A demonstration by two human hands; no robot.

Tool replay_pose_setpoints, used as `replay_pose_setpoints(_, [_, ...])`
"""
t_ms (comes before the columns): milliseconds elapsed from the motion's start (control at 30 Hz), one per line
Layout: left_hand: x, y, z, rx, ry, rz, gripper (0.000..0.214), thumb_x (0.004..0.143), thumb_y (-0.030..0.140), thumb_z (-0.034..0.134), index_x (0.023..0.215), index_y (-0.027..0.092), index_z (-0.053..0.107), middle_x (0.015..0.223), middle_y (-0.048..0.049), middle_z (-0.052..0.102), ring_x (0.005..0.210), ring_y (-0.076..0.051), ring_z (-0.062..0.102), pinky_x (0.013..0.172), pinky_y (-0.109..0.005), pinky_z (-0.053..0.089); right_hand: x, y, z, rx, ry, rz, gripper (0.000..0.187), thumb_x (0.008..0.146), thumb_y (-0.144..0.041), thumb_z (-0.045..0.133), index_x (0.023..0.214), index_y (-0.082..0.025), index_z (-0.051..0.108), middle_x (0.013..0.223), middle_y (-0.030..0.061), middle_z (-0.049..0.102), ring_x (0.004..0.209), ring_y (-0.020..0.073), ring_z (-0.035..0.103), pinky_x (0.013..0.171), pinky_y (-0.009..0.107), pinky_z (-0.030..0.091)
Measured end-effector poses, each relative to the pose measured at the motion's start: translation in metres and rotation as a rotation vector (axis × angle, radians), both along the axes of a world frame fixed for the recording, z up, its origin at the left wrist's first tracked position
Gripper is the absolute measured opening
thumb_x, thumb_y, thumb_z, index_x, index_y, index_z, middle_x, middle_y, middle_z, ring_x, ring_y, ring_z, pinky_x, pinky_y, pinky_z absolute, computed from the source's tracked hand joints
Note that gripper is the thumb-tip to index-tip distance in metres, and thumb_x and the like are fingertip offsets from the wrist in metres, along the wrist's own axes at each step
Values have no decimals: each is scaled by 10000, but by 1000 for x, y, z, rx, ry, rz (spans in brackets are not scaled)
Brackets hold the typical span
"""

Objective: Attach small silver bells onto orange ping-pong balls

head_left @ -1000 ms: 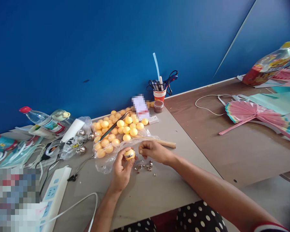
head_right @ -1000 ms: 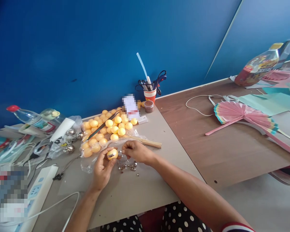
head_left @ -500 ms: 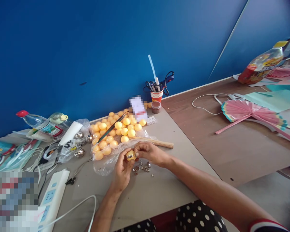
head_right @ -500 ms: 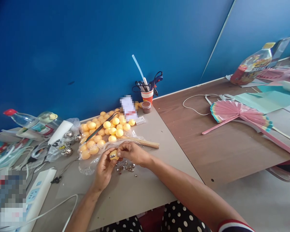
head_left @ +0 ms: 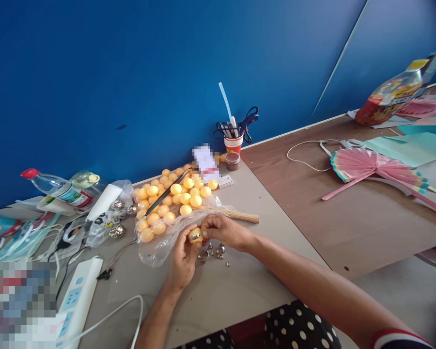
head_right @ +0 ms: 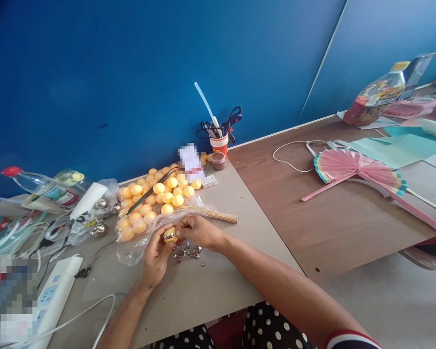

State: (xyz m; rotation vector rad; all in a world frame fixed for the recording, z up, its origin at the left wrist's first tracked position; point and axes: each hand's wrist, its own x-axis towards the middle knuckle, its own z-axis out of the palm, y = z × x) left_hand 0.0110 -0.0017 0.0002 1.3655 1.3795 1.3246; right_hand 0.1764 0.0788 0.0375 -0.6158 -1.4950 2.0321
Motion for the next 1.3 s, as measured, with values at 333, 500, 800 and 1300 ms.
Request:
replay_pose_setpoints(333, [0, 0, 0, -11, -1, -24, 396, 863, 377, 622, 1212, 204, 552, 1143, -103, 657, 991, -247, 661, 839, -370, 552, 0, 1, 0, -16, -70, -18, 144, 705, -268, 661, 647, -153, 598, 657, 2, 619, 632, 127, 560, 649, 268, 462])
replay_pose_setpoints(500, [0, -1, -3, 25, 67, -8, 381, 870, 370, 615, 1208, 204, 561, 1162, -107, 661, 1053, -253, 646, 889, -367, 525, -1, -1, -3, -69, -80, -26, 109, 699, -242, 647, 674, -148, 596, 644, -3, 630, 630, 127, 574, 665, 273, 476])
replay_pose_setpoints(800, [-1, -4, -1, 48, 180, 50, 392, 871, 418, 597, 1187, 186, 584, 1169, -115, 668, 1063, -259, 643, 917, -372, 511, -6, -4, -7, -153, -107, -80, 68, 716, -186, 622, 698, -158, 563, 612, -15, 632, 606, 122, 595, 602, 235, 466])
replay_pose_setpoints(1300, [9, 3, 9, -16, -122, 3, 407, 814, 384, 678, 1166, 209, 570, 1091, -84, 649, 894, -202, 653, 776, -317, 534, 7, 11, 0, -131, -71, -105, 159, 737, -269, 658, 757, -164, 540, 597, -45, 538, 575, 95, 527, 628, 241, 431])
